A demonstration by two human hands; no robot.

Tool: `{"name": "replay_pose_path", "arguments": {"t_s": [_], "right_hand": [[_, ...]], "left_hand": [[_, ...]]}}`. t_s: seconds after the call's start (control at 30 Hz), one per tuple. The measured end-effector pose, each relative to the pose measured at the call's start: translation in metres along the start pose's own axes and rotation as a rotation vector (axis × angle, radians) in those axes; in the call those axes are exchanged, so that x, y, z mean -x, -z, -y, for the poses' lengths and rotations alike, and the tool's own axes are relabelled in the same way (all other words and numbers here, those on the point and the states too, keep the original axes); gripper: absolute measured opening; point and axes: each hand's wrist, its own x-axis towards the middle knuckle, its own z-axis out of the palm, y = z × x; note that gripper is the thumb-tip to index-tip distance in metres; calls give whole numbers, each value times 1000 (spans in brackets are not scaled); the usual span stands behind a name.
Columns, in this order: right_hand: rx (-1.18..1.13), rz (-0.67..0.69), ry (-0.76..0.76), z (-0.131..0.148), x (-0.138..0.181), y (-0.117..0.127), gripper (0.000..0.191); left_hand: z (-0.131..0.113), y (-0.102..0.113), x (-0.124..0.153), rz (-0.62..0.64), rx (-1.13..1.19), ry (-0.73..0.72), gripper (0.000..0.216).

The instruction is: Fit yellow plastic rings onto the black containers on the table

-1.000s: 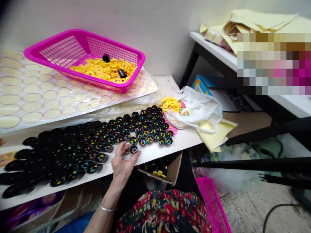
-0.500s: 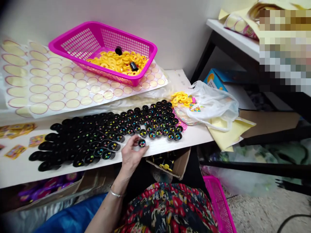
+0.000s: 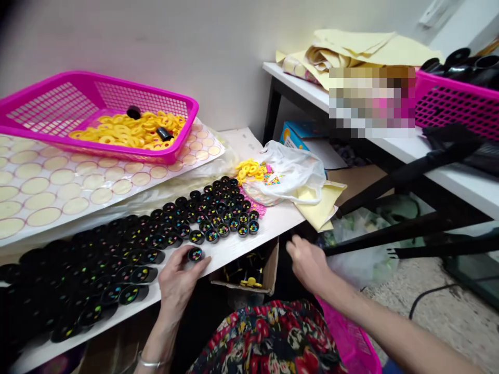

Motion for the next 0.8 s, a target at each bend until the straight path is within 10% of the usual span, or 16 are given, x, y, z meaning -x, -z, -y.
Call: {"name": "replay_pose_path", "arguments": {"t_s": [0.27, 0.6, 0.8], "right_hand": [[-493, -254, 107, 2, -131, -23, 29], [-431, -62, 214, 1, -150, -10, 28], [-682, -293, 219, -7, -146, -14, 24]], "left_hand": [[0, -1, 1, -11, -42, 11, 36], [0, -3, 1, -28, -56, -39, 33], [-3, -4, 4, -43, -23, -55, 30]]}}
